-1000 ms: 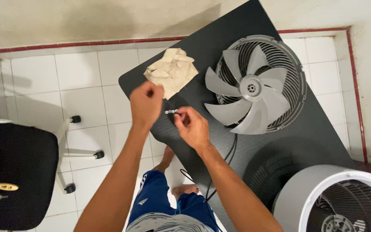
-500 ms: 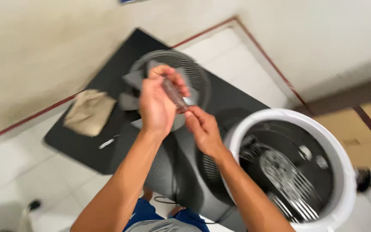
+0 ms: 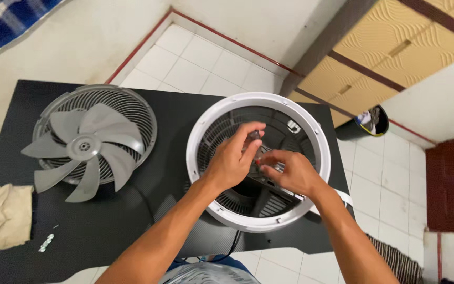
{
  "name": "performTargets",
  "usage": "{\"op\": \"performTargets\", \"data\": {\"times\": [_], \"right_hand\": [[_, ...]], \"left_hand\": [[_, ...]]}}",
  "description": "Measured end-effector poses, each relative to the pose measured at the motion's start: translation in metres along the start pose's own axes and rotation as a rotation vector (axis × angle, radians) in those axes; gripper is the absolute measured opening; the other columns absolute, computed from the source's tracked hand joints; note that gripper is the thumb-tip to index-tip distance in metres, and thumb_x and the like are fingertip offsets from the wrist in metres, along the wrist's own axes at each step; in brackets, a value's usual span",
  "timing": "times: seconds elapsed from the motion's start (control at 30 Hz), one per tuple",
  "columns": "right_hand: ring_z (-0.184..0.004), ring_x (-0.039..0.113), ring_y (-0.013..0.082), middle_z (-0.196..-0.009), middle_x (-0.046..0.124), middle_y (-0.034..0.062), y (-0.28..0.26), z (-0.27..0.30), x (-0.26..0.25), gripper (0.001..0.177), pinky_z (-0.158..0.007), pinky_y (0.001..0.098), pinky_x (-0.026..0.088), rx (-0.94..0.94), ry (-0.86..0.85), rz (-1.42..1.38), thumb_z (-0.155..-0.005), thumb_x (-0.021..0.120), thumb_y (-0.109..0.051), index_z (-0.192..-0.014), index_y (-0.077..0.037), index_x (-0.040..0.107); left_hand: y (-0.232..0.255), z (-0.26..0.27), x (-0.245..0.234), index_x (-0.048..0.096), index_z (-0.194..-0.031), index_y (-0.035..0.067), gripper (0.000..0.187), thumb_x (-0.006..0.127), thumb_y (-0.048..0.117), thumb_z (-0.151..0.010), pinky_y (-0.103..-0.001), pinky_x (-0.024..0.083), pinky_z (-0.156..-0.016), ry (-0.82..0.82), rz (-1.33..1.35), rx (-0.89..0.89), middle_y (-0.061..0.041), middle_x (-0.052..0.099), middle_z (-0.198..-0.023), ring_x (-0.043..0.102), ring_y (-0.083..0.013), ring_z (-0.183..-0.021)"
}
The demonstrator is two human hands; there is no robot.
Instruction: The person uses a screwdriver to remove multiple screws from the central hub of an electric fan's inner cage. The fan blade and outer cage are already removed and placed on the table. The person repeatedly unscrews fasteners and places them on the table.
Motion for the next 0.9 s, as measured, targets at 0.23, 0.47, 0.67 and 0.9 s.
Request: {"op": "performTargets", "data": {"times": [0.23, 0.47, 0.67, 0.9], "right_hand": [[-0.085, 0.075, 0.0324, -0.091, 0.080, 0.0108, 0.028, 0.010, 0.007, 0.024, -0.078, 0.0433, 0.057, -0.020, -0.059, 0.142, -0.084, 0.074, -0.025, -0.103, -0.011, 0.077], [-0.082, 0.073, 0.0349, -0.089, 0.079, 0.0110, 0.021, 0.007, 0.012, 0.024, -0.073, 0.0456, 0.056, -0.108, -0.081, 0.167, -0.085, 0.074, -0.026, -0.104, -0.013, 0.076], [-0.078, 0.074, 0.0333, -0.086, 0.078, 0.0105, 0.022, 0.006, 0.017, 0.022, -0.073, 0.0445, 0.057, -0.086, -0.106, 0.183, -0.087, 0.073, -0.028, -0.103, -0.014, 0.076], [-0.078, 0.073, 0.0344, -0.084, 0.077, 0.0121, 0.031, 0.009, 0.017, 0.025, -0.072, 0.0460, 0.056, -0.072, -0.088, 0.264, -0.086, 0.073, -0.032, -0.097, -0.010, 0.076]], "left_hand": [[-0.007, 0.015, 0.044, 0.056, -0.134, 0.008, 0.031, 0.056, 0.011, -0.104, -0.041, 0.059, -0.087, -0.117, -0.152, 0.062, -0.017, 0.070, -0.121, 0.073, -0.0339, -0.104], [-0.017, 0.024, 0.055, 0.055, -0.134, 0.009, 0.032, 0.055, 0.013, -0.103, -0.040, 0.060, -0.087, -0.151, -0.130, -0.041, -0.016, 0.070, -0.124, 0.074, -0.0321, -0.104], [-0.004, 0.026, 0.052, 0.054, -0.135, 0.007, 0.031, 0.054, 0.011, -0.104, -0.040, 0.059, -0.089, -0.132, -0.136, 0.089, -0.019, 0.068, -0.127, 0.073, -0.0340, -0.107], [-0.011, 0.028, 0.057, 0.053, -0.141, 0.010, 0.037, 0.050, 0.014, -0.104, -0.040, 0.058, -0.094, -0.303, -0.118, -0.061, -0.017, 0.069, -0.126, 0.073, -0.0322, -0.109]]}}
Point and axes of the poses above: each hand's wrist, its own z-axis away from the middle knuckle, its own x-axis out of the palm, y = z × x, the point moved 9 cm from there along -z, towards the middle knuckle
